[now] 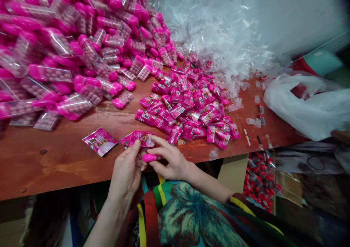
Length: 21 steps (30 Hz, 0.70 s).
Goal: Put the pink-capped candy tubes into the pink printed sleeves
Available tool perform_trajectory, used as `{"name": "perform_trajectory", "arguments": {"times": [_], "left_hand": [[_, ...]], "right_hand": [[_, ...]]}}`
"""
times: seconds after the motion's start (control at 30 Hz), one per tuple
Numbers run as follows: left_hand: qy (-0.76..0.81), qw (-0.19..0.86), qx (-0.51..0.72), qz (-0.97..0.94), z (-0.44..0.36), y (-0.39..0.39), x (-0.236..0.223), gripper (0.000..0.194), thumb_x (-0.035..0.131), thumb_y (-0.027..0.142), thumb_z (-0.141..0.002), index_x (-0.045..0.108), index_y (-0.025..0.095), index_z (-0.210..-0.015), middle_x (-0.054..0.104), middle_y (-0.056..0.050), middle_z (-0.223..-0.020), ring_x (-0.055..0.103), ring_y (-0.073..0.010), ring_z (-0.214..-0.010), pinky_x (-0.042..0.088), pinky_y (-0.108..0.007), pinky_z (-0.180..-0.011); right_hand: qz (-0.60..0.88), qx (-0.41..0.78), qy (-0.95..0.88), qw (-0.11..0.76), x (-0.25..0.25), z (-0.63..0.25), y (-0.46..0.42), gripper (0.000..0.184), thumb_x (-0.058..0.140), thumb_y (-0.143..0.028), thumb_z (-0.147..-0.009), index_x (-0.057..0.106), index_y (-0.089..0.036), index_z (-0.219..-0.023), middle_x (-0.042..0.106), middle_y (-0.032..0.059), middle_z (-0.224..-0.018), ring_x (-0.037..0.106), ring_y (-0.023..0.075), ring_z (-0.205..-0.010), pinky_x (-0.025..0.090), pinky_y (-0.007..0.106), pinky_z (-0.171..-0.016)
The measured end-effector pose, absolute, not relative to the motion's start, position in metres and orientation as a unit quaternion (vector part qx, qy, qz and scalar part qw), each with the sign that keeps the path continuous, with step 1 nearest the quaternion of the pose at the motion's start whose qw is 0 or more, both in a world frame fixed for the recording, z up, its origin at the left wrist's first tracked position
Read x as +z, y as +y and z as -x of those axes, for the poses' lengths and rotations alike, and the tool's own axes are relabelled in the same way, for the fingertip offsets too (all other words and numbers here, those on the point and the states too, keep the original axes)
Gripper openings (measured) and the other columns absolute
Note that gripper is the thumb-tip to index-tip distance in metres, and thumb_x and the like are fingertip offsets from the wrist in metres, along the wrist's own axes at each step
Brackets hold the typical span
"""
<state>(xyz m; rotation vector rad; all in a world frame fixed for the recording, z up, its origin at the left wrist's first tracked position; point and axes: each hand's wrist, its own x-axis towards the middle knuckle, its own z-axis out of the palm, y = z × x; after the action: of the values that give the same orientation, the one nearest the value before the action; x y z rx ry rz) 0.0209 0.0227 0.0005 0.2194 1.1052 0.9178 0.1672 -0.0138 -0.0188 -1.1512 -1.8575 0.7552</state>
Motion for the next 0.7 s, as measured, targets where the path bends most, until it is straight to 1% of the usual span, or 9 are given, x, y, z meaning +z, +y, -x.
{"name": "perform_trajectory", "arguments": {"times": [0.07, 0.13, 0.2, 0.23, 0.3, 0.37, 0.43, 0.47, 0.7], "left_hand": [[0.509, 0.747, 0.414, -0.104, -0.020, 0.022, -0.001, 0.031, 0.085, 0.037, -0.065, 0.066, 0.012, -0.068, 0.057, 0.004, -0.047, 0.042, -0.0057, -0.038, 0.032, -0.016, -0.035], [0.513, 0.748, 0.408, -0.103, -0.019, 0.022, -0.003, 0.031, 0.084, 0.037, -0.066, 0.066, 0.013, -0.069, 0.058, 0.003, -0.050, 0.044, -0.0061, -0.040, 0.033, -0.016, -0.036], [0.516, 0.748, 0.405, -0.101, -0.018, 0.023, -0.005, 0.030, 0.083, 0.037, -0.067, 0.065, 0.013, -0.069, 0.059, 0.003, -0.051, 0.044, -0.0065, -0.040, 0.033, -0.017, -0.037], [0.515, 0.748, 0.405, -0.105, -0.017, 0.024, -0.005, 0.031, 0.083, 0.037, -0.068, 0.063, 0.014, -0.067, 0.058, 0.003, -0.049, 0.044, -0.0065, -0.040, 0.033, -0.017, -0.037], [0.511, 0.749, 0.405, -0.116, -0.016, 0.025, -0.006, 0.034, 0.080, 0.039, -0.072, 0.058, 0.015, -0.061, 0.054, 0.003, -0.045, 0.043, -0.0067, -0.039, 0.031, -0.018, -0.037], [0.508, 0.750, 0.405, -0.124, -0.016, 0.025, -0.006, 0.038, 0.077, 0.040, -0.075, 0.054, 0.016, -0.057, 0.051, 0.003, -0.042, 0.041, -0.0067, -0.038, 0.030, -0.018, -0.037], [0.508, 0.748, 0.409, -0.124, -0.016, 0.025, -0.005, 0.037, 0.077, 0.040, -0.075, 0.053, 0.016, -0.058, 0.051, 0.003, -0.043, 0.041, -0.0066, -0.039, 0.030, -0.018, -0.038], [0.509, 0.747, 0.410, -0.123, -0.016, 0.025, -0.004, 0.038, 0.077, 0.040, -0.075, 0.053, 0.016, -0.058, 0.051, 0.003, -0.043, 0.041, -0.0064, -0.039, 0.030, -0.018, -0.039], [0.516, 0.735, 0.425, -0.120, -0.019, 0.023, -0.003, 0.038, 0.079, 0.040, -0.073, 0.053, 0.016, -0.060, 0.051, 0.005, -0.044, 0.041, -0.0061, -0.041, 0.031, -0.018, -0.042]], "right_hand": [[0.457, 0.285, -0.745, 0.394, -0.021, -0.168, -0.015, 0.028, 0.058, -0.022, -0.090, 0.058, -0.017, -0.118, 0.036, 0.0184, -0.154, 0.056, 0.0241, -0.127, 0.054, 0.034, -0.093], [0.457, 0.279, -0.747, 0.395, -0.021, -0.168, -0.018, 0.028, 0.059, -0.021, -0.090, 0.058, -0.016, -0.118, 0.030, 0.0212, -0.157, 0.068, 0.0195, -0.104, 0.057, 0.032, -0.083], [0.464, 0.280, -0.736, 0.407, -0.020, -0.167, -0.020, 0.027, 0.060, -0.022, -0.090, 0.059, -0.017, -0.116, 0.026, 0.0225, -0.158, 0.068, 0.0122, -0.078, 0.057, 0.030, -0.073], [0.476, 0.288, -0.717, 0.421, -0.019, -0.167, -0.020, 0.027, 0.061, -0.023, -0.089, 0.059, -0.018, -0.115, 0.028, 0.0223, -0.157, 0.066, 0.0104, -0.072, 0.057, 0.029, -0.070], [0.517, 0.336, -0.634, 0.467, -0.017, -0.166, -0.020, 0.024, 0.061, -0.026, -0.090, 0.059, -0.020, -0.114, 0.047, 0.0193, -0.144, 0.064, 0.0095, -0.067, 0.055, 0.027, -0.062], [0.548, 0.425, -0.512, 0.506, -0.016, -0.165, -0.017, 0.023, 0.058, -0.032, -0.094, 0.057, -0.021, -0.114, 0.066, 0.0108, -0.111, 0.060, 0.0082, -0.057, 0.050, 0.022, -0.050], [0.549, 0.513, -0.412, 0.516, -0.015, -0.164, -0.015, 0.024, 0.054, -0.038, -0.096, 0.053, -0.022, -0.115, 0.065, 0.0001, -0.080, 0.052, 0.0058, -0.043, 0.042, 0.017, -0.041], [0.542, 0.545, -0.381, 0.513, -0.015, -0.163, -0.013, 0.026, 0.053, -0.040, -0.097, 0.051, -0.022, -0.116, 0.063, -0.0031, -0.073, 0.049, 0.0050, -0.039, 0.039, 0.016, -0.038], [0.527, 0.608, -0.313, 0.505, -0.011, -0.158, -0.013, 0.036, 0.054, -0.047, -0.095, 0.047, -0.019, -0.116, 0.060, -0.0046, -0.073, 0.047, 0.0036, -0.038, 0.037, 0.015, -0.035]]}}
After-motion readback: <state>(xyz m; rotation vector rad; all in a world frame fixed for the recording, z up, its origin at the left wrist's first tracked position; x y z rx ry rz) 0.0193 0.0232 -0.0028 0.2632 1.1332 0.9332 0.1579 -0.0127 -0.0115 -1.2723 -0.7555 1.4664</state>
